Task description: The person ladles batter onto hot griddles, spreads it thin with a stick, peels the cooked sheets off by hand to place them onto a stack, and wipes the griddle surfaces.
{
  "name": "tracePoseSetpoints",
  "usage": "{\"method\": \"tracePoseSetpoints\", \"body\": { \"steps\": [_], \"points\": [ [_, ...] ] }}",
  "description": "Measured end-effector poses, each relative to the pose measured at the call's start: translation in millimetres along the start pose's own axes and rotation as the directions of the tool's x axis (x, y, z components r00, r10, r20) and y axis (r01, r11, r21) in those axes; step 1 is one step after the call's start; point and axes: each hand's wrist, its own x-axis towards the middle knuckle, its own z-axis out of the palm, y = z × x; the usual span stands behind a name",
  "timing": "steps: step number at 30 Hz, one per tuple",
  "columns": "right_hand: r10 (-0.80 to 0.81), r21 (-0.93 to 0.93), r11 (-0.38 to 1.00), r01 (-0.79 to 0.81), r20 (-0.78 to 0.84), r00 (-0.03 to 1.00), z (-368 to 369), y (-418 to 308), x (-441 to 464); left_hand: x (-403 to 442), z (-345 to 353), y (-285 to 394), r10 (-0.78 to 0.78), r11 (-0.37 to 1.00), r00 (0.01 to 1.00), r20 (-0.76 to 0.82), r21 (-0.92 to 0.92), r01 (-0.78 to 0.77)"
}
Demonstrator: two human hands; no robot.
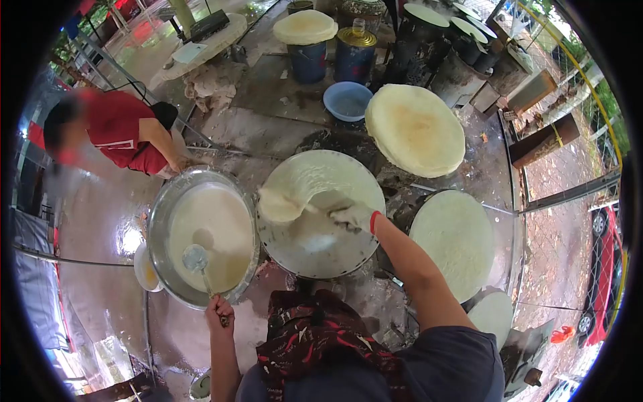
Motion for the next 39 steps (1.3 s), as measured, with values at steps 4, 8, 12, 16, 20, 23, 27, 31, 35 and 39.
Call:
{"method": "tracePoseSetpoints", "body": {
  "steps": [4,8,12,16,20,23,27,31,35,39],
  "points": [
    [-0.108,0.014,0.994,0.107,0.147,0.983,-14.7,84.9,-21.5,-21.8,9.7,-7.2,0.022,1.0,1.0,0.0,0.017,-0.022],
    [0.202,0.062,0.979,-0.194,-0.182,0.962,-38.4,18.1,-72.8,-32.5,-1.2,-12.8,0.009,1.0,1.0,0.018,-0.011,-0.008],
    [-0.038,0.049,0.998,0.047,-0.18,0.983,-7.8,7.1,-45.5,-30.1,-22.6,-24.2,-0.037,0.998,0.998,0.052,-0.044,0.04],
    [0.009,-0.236,0.971,0.022,0.128,0.992,6.2,19.2,-76.2,-47.3,-23.7,-29.1,-0.051,0.999,0.995,0.08,-0.002,0.051],
    [-0.106,0.264,0.936,0.233,-0.422,0.901,12.6,44.7,-88.3,-43.2,-41.2,-20.7,-0.097,0.995,0.984,0.148,0.019,0.096],
    [-0.185,0.13,0.971,0.199,-0.108,0.977,21.7,93.8,-54.8,-33.8,-45.7,-6.3,-0.143,0.989,0.972,0.188,0.054,0.135],
    [-0.108,0.117,0.985,0.125,-0.136,0.985,79.8,95.3,-127.5,-29.7,-53.7,22.0,-0.224,0.974,0.948,0.226,0.092,0.208],
    [0.023,0.574,0.725,0.381,-0.573,0.819,195.2,130.2,-155.5,-20.0,-81.2,70.0,-0.336,0.942,0.877,0.343,0.132,0.309],
    [-0.155,0.466,0.804,0.369,-0.434,0.887,316.2,143.6,-70.9,-11.4,-105.8,118.5,-0.446,0.894,0.821,0.355,0.206,0.397],
    [0.018,0.521,0.788,0.329,-0.552,0.834,372.4,97.4,-15.8,-7.0,-130.7,157.1,-0.461,0.886,0.809,0.364,0.239,0.397]
  ]
}}
